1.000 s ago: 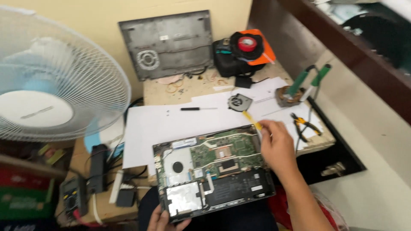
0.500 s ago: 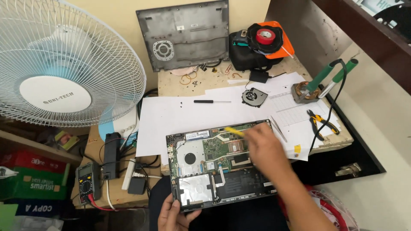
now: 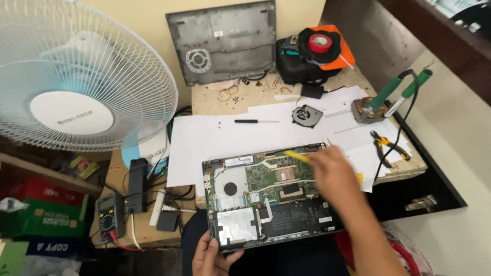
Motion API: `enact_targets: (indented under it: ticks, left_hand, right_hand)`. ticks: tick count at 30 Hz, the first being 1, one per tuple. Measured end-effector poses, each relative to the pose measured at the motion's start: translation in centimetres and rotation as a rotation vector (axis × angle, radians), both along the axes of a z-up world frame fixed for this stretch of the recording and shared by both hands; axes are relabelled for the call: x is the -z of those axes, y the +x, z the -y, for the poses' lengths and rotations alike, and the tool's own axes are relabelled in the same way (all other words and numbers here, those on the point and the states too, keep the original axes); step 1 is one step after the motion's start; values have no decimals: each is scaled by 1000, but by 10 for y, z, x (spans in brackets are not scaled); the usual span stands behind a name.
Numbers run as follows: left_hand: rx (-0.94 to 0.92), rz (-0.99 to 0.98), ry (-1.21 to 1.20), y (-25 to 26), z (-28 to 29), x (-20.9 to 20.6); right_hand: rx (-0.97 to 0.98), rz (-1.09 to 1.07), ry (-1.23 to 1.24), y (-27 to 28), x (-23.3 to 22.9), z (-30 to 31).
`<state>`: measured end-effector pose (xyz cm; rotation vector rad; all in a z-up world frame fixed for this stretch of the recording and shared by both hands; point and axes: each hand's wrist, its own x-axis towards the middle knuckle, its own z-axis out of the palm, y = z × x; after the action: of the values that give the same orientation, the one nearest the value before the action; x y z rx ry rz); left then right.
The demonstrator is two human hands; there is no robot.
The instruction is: Reinstalling a cooling fan into a laptop after cleaning the internal components on a repair bench.
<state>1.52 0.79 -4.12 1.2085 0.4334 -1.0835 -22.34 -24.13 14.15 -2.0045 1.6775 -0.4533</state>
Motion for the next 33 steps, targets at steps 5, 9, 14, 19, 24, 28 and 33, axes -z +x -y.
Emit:
enact_targets:
  ticks: [5,9,14,19,24,28,33]
  left_hand:
    - [22,-3,-42,1,5,-15]
    - [4,8,-37,-4,8,-31]
    - [-19,5,-2,-7,7,-37]
    - [-20,23,-24,-8,8,-39]
    - [7,21,-29,-8,9,-52]
    - [-51,19,-28,-7,4,-20]
    - [-27,0,-18,-4,8,-29]
  right_hand:
    - [25,100,-102,-12,0,-6]
    - [-147,85,-84,20,20,-24]
    - [-162,98,-76,14,14,-18]
    - [-48,81,-20,13,21,-17]
    - [-28,42,-105,-3,20,1]
    - [149,140,-225,-26,14,-9]
    - [-109,169,-183,-5,42,-28]
